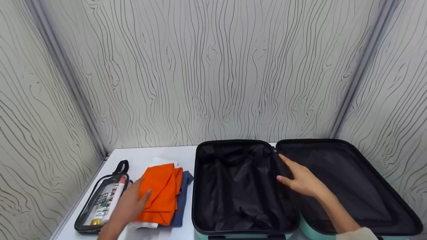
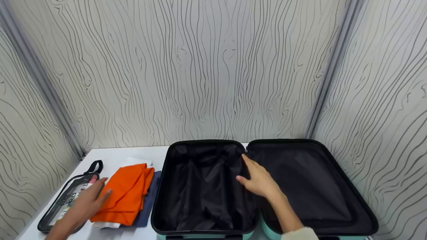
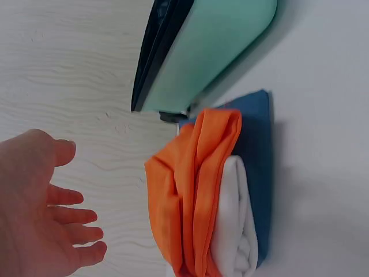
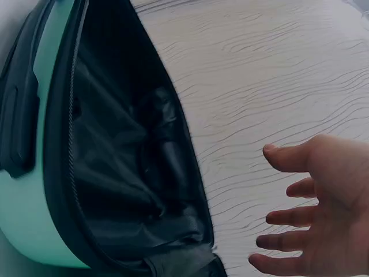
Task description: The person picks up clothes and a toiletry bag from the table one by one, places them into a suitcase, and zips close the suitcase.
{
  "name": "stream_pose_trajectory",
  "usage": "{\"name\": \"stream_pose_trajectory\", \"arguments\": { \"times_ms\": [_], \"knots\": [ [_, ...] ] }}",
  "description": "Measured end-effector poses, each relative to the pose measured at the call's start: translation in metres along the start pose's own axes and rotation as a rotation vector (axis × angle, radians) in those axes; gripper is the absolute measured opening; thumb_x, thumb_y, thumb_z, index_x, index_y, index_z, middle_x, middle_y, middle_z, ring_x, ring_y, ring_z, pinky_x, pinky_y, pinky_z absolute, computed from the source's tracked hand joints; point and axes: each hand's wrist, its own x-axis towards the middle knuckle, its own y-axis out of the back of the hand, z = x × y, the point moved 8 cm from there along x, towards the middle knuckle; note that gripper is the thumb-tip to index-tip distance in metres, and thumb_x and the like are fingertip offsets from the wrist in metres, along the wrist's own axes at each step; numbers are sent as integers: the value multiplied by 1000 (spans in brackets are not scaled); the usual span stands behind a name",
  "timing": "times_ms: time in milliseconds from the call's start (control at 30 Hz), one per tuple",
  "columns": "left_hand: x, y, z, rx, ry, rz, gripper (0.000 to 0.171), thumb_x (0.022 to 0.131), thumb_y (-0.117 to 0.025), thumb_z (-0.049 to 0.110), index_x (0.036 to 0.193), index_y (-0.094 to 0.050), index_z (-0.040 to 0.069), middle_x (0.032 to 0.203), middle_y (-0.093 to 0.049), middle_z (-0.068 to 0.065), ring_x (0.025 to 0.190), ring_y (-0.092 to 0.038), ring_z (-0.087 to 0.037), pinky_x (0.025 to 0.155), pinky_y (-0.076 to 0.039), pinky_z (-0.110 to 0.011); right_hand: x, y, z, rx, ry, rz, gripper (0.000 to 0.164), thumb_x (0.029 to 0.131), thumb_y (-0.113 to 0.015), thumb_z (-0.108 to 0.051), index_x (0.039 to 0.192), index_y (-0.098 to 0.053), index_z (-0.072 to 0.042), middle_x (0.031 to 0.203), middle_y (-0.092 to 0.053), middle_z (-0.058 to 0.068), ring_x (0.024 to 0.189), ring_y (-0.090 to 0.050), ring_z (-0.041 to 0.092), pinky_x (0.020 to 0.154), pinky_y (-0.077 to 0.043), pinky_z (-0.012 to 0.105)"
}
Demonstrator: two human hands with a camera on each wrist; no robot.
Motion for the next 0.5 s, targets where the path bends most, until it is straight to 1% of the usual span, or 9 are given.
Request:
{"name": "stream_pose_trajectory", "arguments": {
  "times_ms": [133, 233, 333, 400, 467, 500],
  "knots": [
    [18, 3, -23, -2, 58, -12, 50, 91, -55, 19, 129, -42, -12, 123, -53, -31, 112, -51, -45, 96, -40, -55, 17, -10, 25, 55, -112, -95, 77, 89, -60, -40, 143, -27, 4, 128, -49, 30, 107, -56, 43, 84, -48, 52],
    [29, 0, -36, -9, 54, 3, 45, 89, -57, 15, 120, -47, -16, 111, -58, -32, 102, -57, -44, 90, -44, -53, 21, -20, 46, 80, -227, -139, 78, 89, -61, -37, 141, -26, 8, 120, -55, 29, 102, -58, 39, 82, -48, 50],
    [37, -7, -47, -4, 47, 0, 43, 87, -57, 13, 115, -48, -19, 105, -59, -34, 96, -58, -44, 87, -45, -53, 21, -27, 64, 86, -334, -170, 77, 88, -64, -30, 139, -26, 14, 116, -55, 32, 98, -59, 35, 76, -51, 45],
    [41, -13, -55, 11, 63, -29, 43, 87, -57, 13, 112, -48, -21, 102, -59, -35, 93, -59, -43, 85, -46, -53, 21, -31, 72, 88, -397, -189, 74, 87, -65, -27, 136, -30, 15, 118, -52, 34, 95, -60, 33, 71, -53, 41],
    [43, -20, -63, 32, 93, -72, 41, 88, -56, 14, 108, -49, -21, 95, -59, -33, 85, -59, -40, 79, -48, -50, 23, -35, 76, 87, -439, -208, 69, 86, -66, -26, 132, -36, 15, 117, -51, 35, 88, -60, 30, 65, -53, 37],
    [44, -22, -67, 40, 111, -95, 40, 88, -56, 14, 105, -50, -21, 90, -59, -30, 80, -58, -37, 75, -48, -48, 24, -36, 78, 85, -452, -215, 63, 85, -67, -25, 127, -41, 15, 114, -52, 34, 85, -60, 30, 62, -53, 36]
  ]
}}
